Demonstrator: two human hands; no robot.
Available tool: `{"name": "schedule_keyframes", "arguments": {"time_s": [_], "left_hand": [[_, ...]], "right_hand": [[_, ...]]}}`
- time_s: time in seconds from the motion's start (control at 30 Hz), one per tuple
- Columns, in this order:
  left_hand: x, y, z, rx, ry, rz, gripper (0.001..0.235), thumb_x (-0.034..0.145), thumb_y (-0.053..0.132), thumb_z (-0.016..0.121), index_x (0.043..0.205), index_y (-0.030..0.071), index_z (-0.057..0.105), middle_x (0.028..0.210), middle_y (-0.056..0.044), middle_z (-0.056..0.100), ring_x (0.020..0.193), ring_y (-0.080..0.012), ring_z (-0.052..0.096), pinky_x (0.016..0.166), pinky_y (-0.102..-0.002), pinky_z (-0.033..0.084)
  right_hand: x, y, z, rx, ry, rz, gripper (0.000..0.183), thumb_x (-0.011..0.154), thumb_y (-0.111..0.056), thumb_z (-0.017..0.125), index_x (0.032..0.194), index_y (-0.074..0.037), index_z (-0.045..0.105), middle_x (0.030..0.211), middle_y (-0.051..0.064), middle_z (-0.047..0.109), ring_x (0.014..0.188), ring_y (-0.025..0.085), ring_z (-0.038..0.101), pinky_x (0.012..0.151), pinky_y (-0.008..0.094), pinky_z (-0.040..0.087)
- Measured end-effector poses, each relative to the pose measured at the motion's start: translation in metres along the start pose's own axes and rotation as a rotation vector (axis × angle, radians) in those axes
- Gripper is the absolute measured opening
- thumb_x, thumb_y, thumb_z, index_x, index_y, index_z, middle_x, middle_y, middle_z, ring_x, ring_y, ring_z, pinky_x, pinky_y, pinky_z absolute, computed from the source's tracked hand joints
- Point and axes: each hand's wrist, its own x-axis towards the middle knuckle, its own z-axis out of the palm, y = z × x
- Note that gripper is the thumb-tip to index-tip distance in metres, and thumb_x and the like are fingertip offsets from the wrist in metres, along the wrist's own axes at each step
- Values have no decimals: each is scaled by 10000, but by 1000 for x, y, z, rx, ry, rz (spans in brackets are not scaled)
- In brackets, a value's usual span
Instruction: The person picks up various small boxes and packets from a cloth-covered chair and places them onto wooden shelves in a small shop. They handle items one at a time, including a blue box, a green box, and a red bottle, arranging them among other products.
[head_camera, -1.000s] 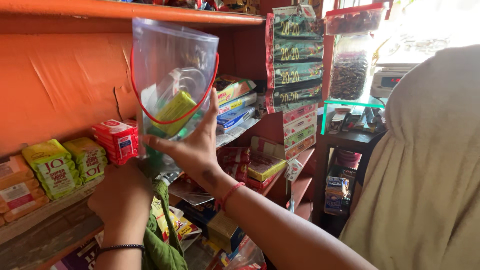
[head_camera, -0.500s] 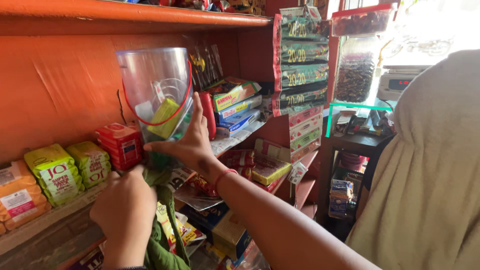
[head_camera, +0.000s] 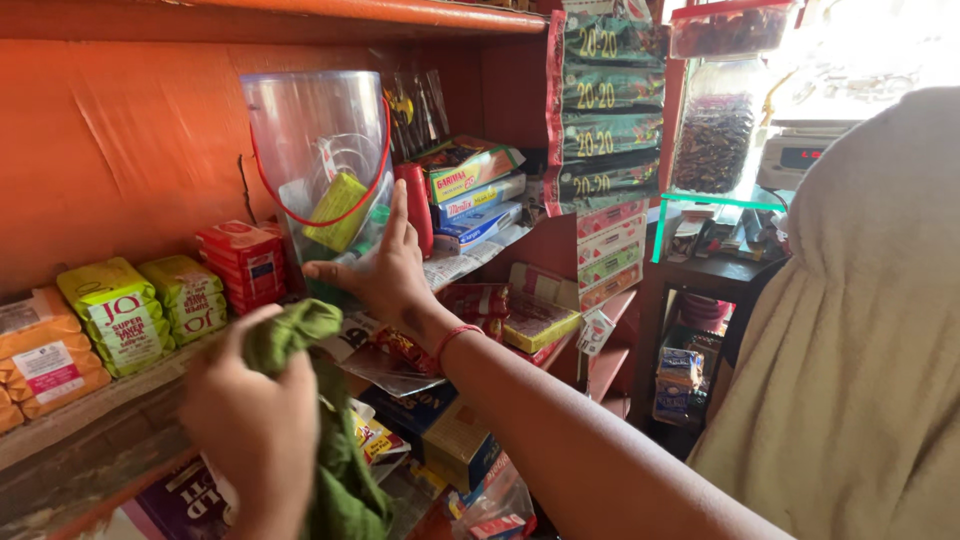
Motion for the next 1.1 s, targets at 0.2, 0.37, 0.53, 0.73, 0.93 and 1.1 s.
{"name": "schedule_keyframes", "arguments": {"time_s": [0.2, 0.37, 0.53, 0.73, 0.93, 1.1], "left_hand": [[-32, 21, 10, -88, -20, -18, 421, 783, 97, 775, 1196, 172, 751, 1032, -207, 613, 911, -431, 667, 779, -501, 552], [-43, 39, 20, -51, -147, -81, 569, 723, 76, 778, 1267, 211, 676, 1188, -217, 521, 966, -461, 649, 758, -520, 548], [-63, 55, 41, 26, -316, -155, 598, 771, 98, 765, 1332, 238, 609, 1350, -207, 447, 944, -473, 663, 744, -546, 555], [-94, 79, 78, -4, -346, -31, 585, 765, 108, 760, 1321, 234, 625, 1353, -216, 456, 999, -475, 666, 747, -536, 566], [-125, 122, 114, -75, -527, -11, 543, 802, 129, 750, 1322, 241, 639, 1345, -199, 468, 970, -474, 665, 784, -543, 558], [-160, 178, 135, -200, -622, 83, 563, 769, 129, 758, 1315, 211, 647, 1348, -216, 472, 1018, -474, 646, 827, -545, 546]], "right_hand": [[-29, 11, -13, -113, 4, -129, 1252, 822, -529, 783, 1649, -16, -4, 1633, 343, 233, 1499, 480, 268, 1207, 497, 293], [-86, 34, -29, -396, 74, -239, 856, 994, -336, 630, 1618, 52, 190, 1663, 295, 276, 1584, 421, 229, 1275, 512, 185], [-130, 62, -52, -542, 85, -146, 809, 962, -263, 564, 1581, 87, 179, 1657, 283, 234, 1553, 387, 218, 1259, 502, 116], [-161, 95, -94, -572, 110, -15, 763, 1028, -333, 502, 1588, 83, 193, 1671, 297, 227, 1569, 388, 196, 1259, 479, 122], [-191, 124, -151, -670, 185, 138, 777, 1054, -408, 479, 1574, 99, 205, 1645, 304, 270, 1564, 394, 203, 1269, 484, 99], [-226, 153, -204, -703, 276, 273, 789, 1039, -409, 468, 1578, 104, 206, 1644, 310, 273, 1554, 411, 222, 1258, 502, 111]]}}
